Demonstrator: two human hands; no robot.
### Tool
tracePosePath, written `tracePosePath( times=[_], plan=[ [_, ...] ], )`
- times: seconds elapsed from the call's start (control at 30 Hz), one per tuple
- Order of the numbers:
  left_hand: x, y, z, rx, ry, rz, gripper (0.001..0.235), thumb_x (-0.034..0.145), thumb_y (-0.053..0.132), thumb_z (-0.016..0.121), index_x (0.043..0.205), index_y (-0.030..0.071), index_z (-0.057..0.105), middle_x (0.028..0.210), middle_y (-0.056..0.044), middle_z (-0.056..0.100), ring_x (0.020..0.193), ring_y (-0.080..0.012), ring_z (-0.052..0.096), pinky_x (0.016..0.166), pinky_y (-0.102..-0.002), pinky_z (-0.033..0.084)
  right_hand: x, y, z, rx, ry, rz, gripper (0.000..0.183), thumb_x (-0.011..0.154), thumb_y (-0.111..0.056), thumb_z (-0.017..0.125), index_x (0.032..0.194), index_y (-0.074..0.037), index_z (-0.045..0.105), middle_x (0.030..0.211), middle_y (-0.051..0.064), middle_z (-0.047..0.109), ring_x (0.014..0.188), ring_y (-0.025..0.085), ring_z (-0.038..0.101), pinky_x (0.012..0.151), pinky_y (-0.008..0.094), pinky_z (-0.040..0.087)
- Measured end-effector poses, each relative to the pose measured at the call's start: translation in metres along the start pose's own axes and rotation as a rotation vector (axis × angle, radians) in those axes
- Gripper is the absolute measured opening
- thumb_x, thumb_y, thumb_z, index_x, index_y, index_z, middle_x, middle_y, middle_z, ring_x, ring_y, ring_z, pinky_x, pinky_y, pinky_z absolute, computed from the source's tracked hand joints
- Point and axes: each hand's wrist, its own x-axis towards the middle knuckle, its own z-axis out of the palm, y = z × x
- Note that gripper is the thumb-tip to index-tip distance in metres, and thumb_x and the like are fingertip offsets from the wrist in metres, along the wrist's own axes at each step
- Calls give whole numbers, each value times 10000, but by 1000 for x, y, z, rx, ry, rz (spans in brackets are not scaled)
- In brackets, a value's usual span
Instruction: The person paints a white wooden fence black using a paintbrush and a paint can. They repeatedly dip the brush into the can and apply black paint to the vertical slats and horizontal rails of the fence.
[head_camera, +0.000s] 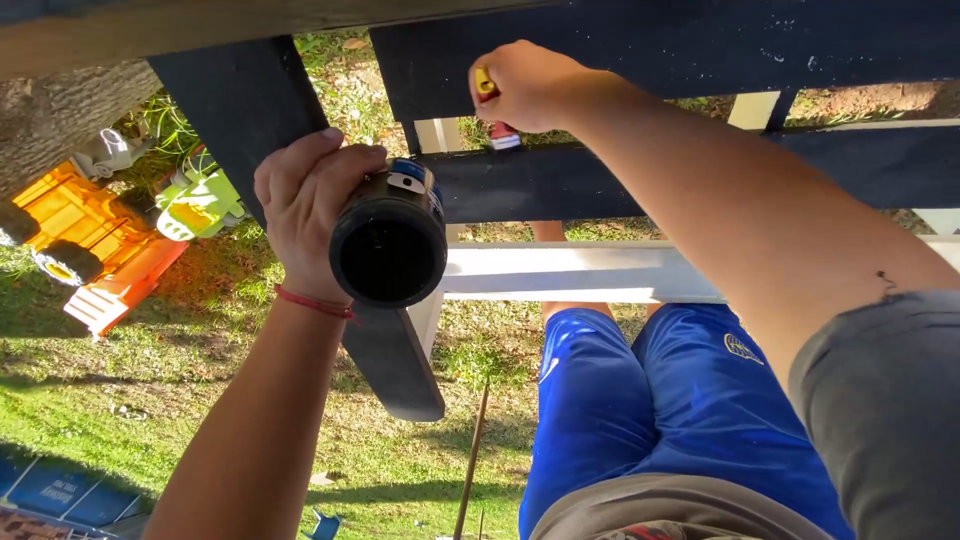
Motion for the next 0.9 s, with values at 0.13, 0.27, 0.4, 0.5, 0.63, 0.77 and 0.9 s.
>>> tracePosePath(
  times=[0.13, 0.27, 0.4, 0.5, 0.63, 0.77, 0.9],
  plan=[
    [2, 2, -2, 8, -12, -16, 172, 1008, 230, 630, 1068, 80, 689, 1041, -37, 743, 1099, -242, 606, 969, -390, 411, -23, 8, -13, 28, -14, 94, 90, 1017, -222, 568, 1035, -202, 655, 1067, 132, 681, 942, 288, 643, 656, 396, 482],
    [0, 0, 0, -21, -11, -7, 181, 1009, 227, 670, 1099, 71, 683, 1066, -44, 725, 1116, -248, 602, 981, -396, 417, -20, 15, -17, -74, 54, 22, 178, 978, -249, 610, 1117, -143, 641, 1099, 158, 671, 949, 313, 639, 663, 405, 507],
    [1, 0, -1, -19, -25, -15, 175, 1018, 220, 634, 1099, 71, 680, 1078, -34, 714, 1121, -247, 596, 984, -391, 413, 4, 6, 10, 226, 276, -303, 71, 974, -176, 650, 954, -184, 718, 1048, 90, 714, 816, 177, 667, 644, 315, 539],
    [2, 2, -1, 6, -8, -24, 143, 1018, 198, 644, 1082, 78, 690, 1060, -21, 719, 1101, -237, 609, 981, -382, 413, 16, -22, 32, 429, 174, -180, 101, 955, -186, 638, 1006, -199, 724, 1124, 69, 706, 944, 182, 679, 820, 281, 564],
    [3, -1, 0, -1, 7, -4, 132, 1027, 164, 604, 1081, 78, 687, 1058, -18, 711, 1091, -237, 613, 977, -385, 420, 27, -21, 40, 462, 136, -148, 116, 977, -259, 609, 944, -259, 720, 1054, 49, 692, 751, 176, 604, 563, 314, 452],
    [0, 0, -2, -11, -13, 27, 122, 1010, 161, 651, 1074, 62, 681, 1082, -32, 710, 1117, -253, 593, 974, -399, 419, 6, -11, 23, 313, 38, -84, 75, 981, -195, 621, 997, -210, 692, 1059, 81, 695, 876, 208, 637, 651, 309, 497],
    [-3, -4, 1, -13, -12, 29, 144, 1018, 167, 676, 1107, 55, 689, 1102, -44, 708, 1140, -256, 591, 979, -407, 416, -22, 17, -7, 137, 50, -11, 96, 999, -237, 605, 979, -222, 698, 1120, 105, 694, 996, 267, 650, 696, 383, 504]
  ],
)
